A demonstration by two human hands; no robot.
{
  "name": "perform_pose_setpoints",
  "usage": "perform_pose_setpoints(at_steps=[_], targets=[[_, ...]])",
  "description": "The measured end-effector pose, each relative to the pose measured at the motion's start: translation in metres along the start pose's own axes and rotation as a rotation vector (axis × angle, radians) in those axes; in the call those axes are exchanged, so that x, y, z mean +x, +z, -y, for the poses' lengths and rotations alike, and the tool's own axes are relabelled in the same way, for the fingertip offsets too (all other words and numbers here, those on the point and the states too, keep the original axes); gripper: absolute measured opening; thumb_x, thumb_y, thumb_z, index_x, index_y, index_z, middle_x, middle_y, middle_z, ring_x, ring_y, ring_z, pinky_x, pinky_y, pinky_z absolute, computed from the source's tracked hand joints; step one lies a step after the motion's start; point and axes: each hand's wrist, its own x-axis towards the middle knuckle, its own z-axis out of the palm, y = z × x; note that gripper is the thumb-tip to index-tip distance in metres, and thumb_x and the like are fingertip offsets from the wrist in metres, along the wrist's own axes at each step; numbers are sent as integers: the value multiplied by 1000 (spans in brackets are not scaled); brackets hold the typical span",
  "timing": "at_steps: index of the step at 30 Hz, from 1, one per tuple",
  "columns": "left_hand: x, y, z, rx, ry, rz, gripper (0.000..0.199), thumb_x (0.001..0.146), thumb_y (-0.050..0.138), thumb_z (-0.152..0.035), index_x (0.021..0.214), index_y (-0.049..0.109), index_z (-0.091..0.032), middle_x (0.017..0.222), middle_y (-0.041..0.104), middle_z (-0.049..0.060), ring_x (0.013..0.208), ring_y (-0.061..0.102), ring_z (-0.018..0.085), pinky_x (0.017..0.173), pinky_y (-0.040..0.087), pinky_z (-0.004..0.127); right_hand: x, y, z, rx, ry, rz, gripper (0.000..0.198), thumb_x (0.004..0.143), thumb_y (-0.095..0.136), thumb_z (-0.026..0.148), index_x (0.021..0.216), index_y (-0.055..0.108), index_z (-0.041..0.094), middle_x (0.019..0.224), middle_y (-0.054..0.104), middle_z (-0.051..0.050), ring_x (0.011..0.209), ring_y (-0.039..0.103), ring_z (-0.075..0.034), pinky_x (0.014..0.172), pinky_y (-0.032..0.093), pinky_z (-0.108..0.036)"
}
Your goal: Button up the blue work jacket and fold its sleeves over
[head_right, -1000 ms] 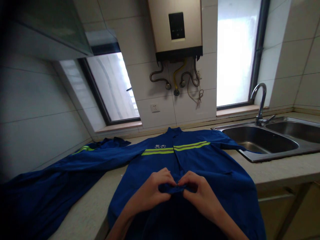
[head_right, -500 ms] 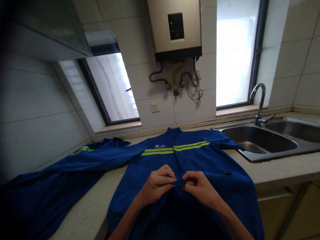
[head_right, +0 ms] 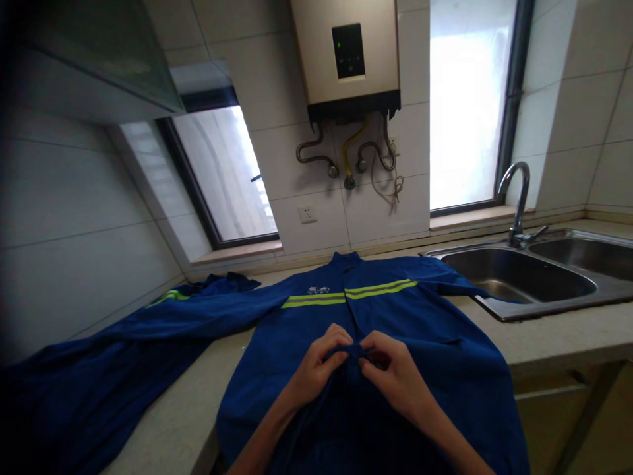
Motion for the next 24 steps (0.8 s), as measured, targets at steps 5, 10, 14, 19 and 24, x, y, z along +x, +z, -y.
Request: perform_pose_setpoints(at_steps=[5, 10, 14, 19, 24], targets=[[1, -1, 11, -183, -163, 83, 22, 87, 51, -32, 82, 63, -15, 82, 57, 3, 84, 51, 16, 81, 37, 28, 3, 1, -11, 32, 62, 5, 12, 78, 58, 26, 82, 62, 16, 74, 58, 1, 66, 52, -11, 60, 39, -22], [1, 4, 24, -275, -281, -3, 24, 81, 60, -36, 81, 63, -13, 80, 54, 1, 77, 50, 14, 71, 38, 24, 8, -1, -25, 93, 121, -18, 22, 78, 59, 31, 95, 61, 16, 83, 63, -1, 71, 57, -14, 65, 44, -25], [1, 8, 25, -241, -269, -82, 26, 79, 63, -38, 79, 64, -12, 82, 54, 2, 79, 51, 14, 73, 39, 24, 7, -1, -26, 69, 99, -83, 29, 77, 61, 33, 101, 60, 17, 89, 64, -3, 79, 59, -17, 74, 46, -28], [2, 11, 20, -297, -276, -19, 24, 83, 55, -35, 80, 65, -13, 92, 57, 4, 90, 52, 16, 84, 39, 28, 2, 1, -22, 60, 36, -86, 34, 79, 60, 36, 109, 57, 20, 101, 60, -4, 86, 57, -16, 79, 46, -28], [1, 11, 21, -462, -378, 65, 26, 83, 51, -35, 84, 67, -13, 86, 61, 4, 85, 55, 17, 82, 41, 30, 0, 5, -15, 74, 42, -80, 38, 78, 61, 32, 113, 55, 19, 95, 58, -3, 76, 57, -13, 73, 48, -27]])
